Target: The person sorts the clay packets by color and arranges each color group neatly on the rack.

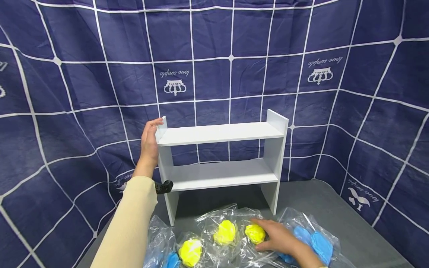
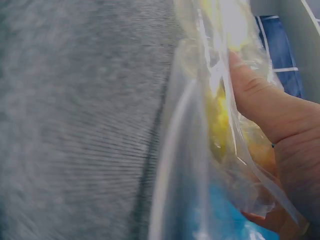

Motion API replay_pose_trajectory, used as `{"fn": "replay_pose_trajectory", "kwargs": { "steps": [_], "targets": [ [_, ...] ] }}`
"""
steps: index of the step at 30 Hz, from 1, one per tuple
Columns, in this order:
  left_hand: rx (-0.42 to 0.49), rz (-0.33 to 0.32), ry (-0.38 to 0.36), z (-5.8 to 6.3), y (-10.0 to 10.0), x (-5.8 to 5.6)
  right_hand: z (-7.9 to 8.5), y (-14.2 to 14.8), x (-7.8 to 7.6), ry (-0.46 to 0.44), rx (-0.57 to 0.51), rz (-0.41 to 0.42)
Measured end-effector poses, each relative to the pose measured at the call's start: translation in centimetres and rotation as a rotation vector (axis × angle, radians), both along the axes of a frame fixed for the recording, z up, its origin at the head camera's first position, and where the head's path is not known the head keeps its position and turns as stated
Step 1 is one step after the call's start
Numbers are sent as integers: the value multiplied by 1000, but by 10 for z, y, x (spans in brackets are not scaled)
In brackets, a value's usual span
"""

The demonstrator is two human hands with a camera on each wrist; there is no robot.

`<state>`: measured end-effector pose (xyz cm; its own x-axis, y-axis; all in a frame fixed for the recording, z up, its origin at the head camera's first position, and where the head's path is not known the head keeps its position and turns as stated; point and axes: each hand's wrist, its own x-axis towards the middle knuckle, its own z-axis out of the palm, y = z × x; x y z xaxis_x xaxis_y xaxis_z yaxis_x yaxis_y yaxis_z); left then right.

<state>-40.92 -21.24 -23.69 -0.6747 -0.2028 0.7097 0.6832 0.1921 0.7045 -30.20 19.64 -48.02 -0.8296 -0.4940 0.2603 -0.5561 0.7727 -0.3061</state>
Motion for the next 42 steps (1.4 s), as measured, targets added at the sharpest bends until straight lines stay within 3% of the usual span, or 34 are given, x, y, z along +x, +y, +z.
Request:
{"fn": "replay_pose_trajectory", "kwargs": {
  "steps": [6, 14, 21, 34, 42],
  "targets": [
    [-42, 67, -8, 1, 0, -1, -5, -4, -2, 50, -17, -11],
    [13, 20, -3, 0, 5, -1, -10, -8, -2, 153, -46, -16],
    [23, 32, 8, -4, 5, -3, -12, -6, 0, 231, -95, -40],
    [29, 29, 26, -6, 2, -1, 7, 0, 4, 446, -198, -97],
    [24, 20, 47, -6, 5, -3, 46, 3, 12, 572, -283, -34]
  ]
}}
